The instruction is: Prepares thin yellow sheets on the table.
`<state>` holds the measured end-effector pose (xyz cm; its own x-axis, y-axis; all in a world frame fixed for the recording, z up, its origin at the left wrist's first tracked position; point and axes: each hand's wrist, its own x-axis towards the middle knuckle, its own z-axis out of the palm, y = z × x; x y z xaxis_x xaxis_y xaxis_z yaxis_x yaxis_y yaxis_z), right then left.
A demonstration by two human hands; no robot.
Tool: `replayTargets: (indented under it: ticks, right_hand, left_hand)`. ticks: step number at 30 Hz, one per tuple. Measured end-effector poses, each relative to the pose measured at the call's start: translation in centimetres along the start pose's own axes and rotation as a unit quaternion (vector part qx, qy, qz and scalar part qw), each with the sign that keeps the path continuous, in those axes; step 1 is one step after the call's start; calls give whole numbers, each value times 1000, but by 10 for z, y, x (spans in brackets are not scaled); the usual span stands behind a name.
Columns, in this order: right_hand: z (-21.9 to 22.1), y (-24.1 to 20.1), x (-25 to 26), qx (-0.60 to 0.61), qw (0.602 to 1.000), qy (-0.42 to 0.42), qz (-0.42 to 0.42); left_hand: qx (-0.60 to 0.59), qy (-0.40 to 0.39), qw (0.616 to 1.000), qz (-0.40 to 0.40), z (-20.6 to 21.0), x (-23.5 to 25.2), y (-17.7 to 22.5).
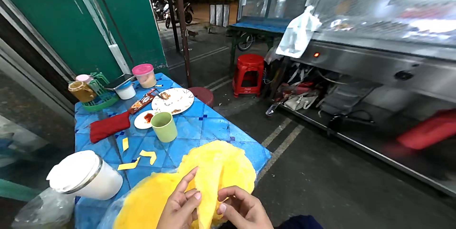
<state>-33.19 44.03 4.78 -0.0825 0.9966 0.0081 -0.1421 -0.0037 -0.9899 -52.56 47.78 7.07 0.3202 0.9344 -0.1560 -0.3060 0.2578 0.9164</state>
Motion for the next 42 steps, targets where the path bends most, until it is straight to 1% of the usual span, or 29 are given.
replayTargets:
  ticks: [3,7,10,12,14,16,18,20,22,26,28,30,33,34,35,37,38,39,41,42]
  right_hand:
    - [4,-5,-3,13,1000,0,12]
    - [10,-6,-5,50,997,27,45]
    - [11,-2,-4,77,994,52,64]
    - [10,-1,-3,94,991,64,74]
    - [10,0,-3,106,988,82,78]
    - [8,0,-2,111,986,99,78]
    - [7,0,-1,115,984,109,79]
    - [6,0,-1,122,984,106,79]
    - [5,0,-2,128,984,101,75]
    - [3,1,-3,119,986,97,66]
    - [2,1,-4,106,988,90,65]
    - [2,0,-5,85,990,85,69]
    - [1,-5,-5,65,989,95,87]
    - [0,-4,-4,67,987,107,97]
    - [-2,-3,-3,70,985,120,107]
    - [-8,0,-2,75,979,144,124]
    - [-11,1,-1,68,978,151,130]
    - [-14,2,0,52,978,154,132]
    - [-16,6,0,12,982,150,115]
    - [-16,9,-2,0,984,143,107]
  left_hand:
    - [-6,12,1000,-4,4,0,-2]
    - [2,-24,1000,-9,9,-2,-4]
    - [48,-50,998,1,9,-7,-7]
    - [82,-47,995,9,9,-11,-8]
    - [143,-40,988,34,9,-16,-9]
    - [207,-59,974,69,6,-20,-11]
    - [240,-64,965,88,5,-23,-14]
    - [241,-35,966,87,7,-25,-14]
    - [221,-4,973,68,8,-24,-14]
    - [140,12,990,25,6,-19,-16]
    - [119,14,993,19,7,-18,-18]
    - [127,-4,991,31,12,-17,-19]
    - [156,-75,984,38,20,-15,-18]
    - [170,-81,981,42,20,-15,-19]
    - [194,-68,977,55,19,-14,-20]
    - [275,0,957,96,8,-10,-21]
    - [330,45,936,114,0,-6,-21]
    - [393,87,907,121,-10,-2,-21]
    - [497,136,852,91,-30,8,-21]
    - [527,142,836,63,-38,12,-23]
